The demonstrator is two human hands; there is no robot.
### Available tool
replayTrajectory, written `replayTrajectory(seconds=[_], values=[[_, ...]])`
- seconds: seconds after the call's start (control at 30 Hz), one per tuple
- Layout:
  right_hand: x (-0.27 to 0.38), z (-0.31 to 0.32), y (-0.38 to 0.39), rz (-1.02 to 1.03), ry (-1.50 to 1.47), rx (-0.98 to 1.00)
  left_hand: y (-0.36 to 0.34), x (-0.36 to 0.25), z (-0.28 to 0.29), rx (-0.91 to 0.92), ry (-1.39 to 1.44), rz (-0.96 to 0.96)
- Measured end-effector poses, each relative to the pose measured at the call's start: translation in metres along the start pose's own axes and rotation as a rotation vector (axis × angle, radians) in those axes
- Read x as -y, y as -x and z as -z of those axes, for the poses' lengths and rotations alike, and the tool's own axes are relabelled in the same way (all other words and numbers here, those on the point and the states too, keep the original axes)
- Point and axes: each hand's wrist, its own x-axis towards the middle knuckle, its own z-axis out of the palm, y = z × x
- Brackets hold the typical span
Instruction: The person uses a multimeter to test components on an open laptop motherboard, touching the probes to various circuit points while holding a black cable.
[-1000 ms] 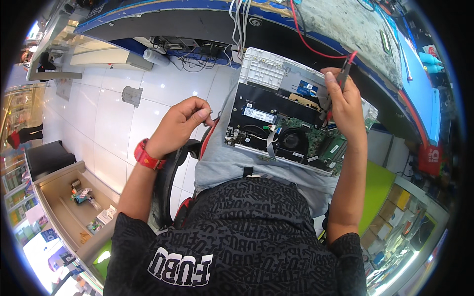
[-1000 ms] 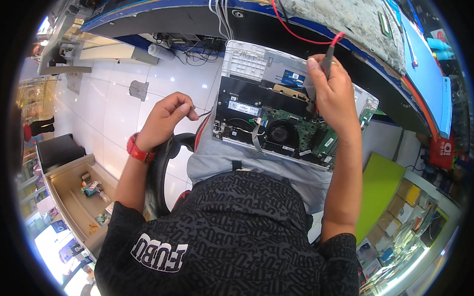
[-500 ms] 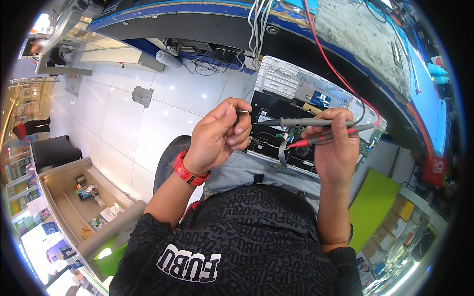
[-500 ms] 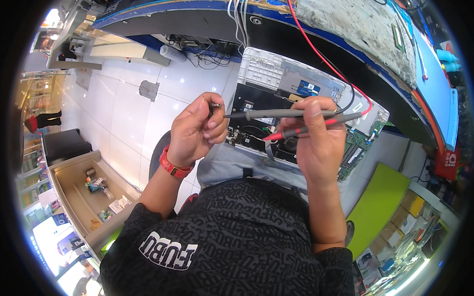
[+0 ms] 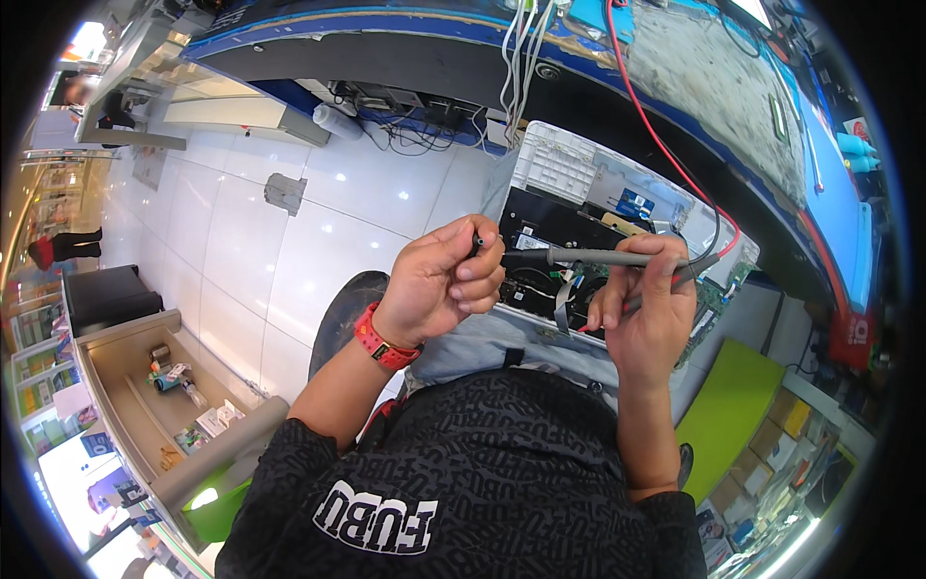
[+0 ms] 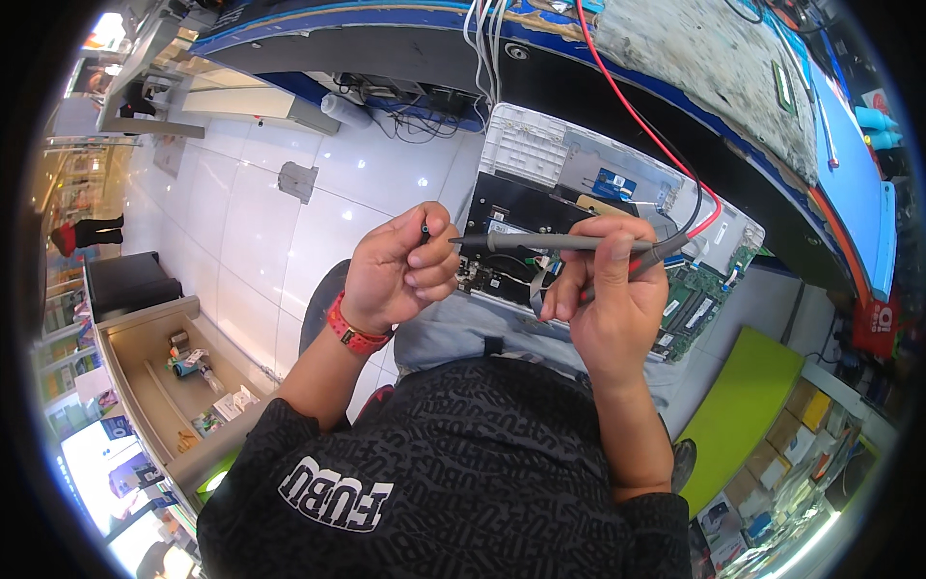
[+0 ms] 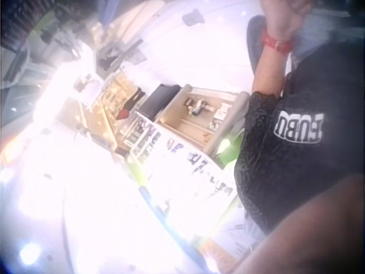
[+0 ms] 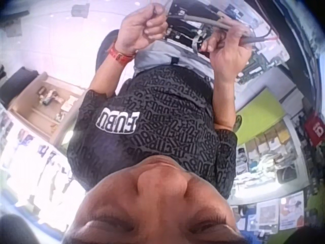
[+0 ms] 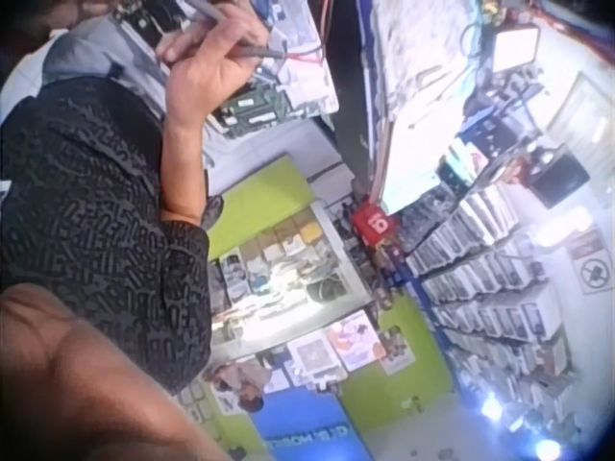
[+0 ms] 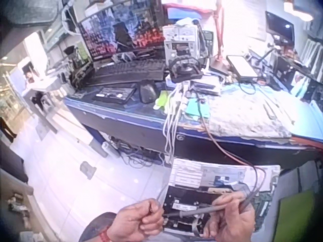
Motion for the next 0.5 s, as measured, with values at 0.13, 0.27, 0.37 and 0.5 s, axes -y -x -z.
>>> replayTrajectory(seconds=[0.13,0.27,0.37,0.5], values=[[-0.0018,0.0035,0.0004,0.015,-0.001,0.012,-0.0002,-0.0001,-0.0012,0.008,-0.058,0.005],[-0.0010,0.0032,0.0004,0.012,-0.011,0.006,-0.0004,0.0000,-0.0025,0.001,-0.110,0.008],[-0.0041,0.0061,0.0009,0.032,0.001,0.019,-0.0004,0.0011,-0.0016,0.005,-0.118,0.015],[-0.0003,0.0019,0.0012,0.005,-0.014,0.001,-0.0009,0.0008,-0.0014,0.000,-0.116,0.019]])
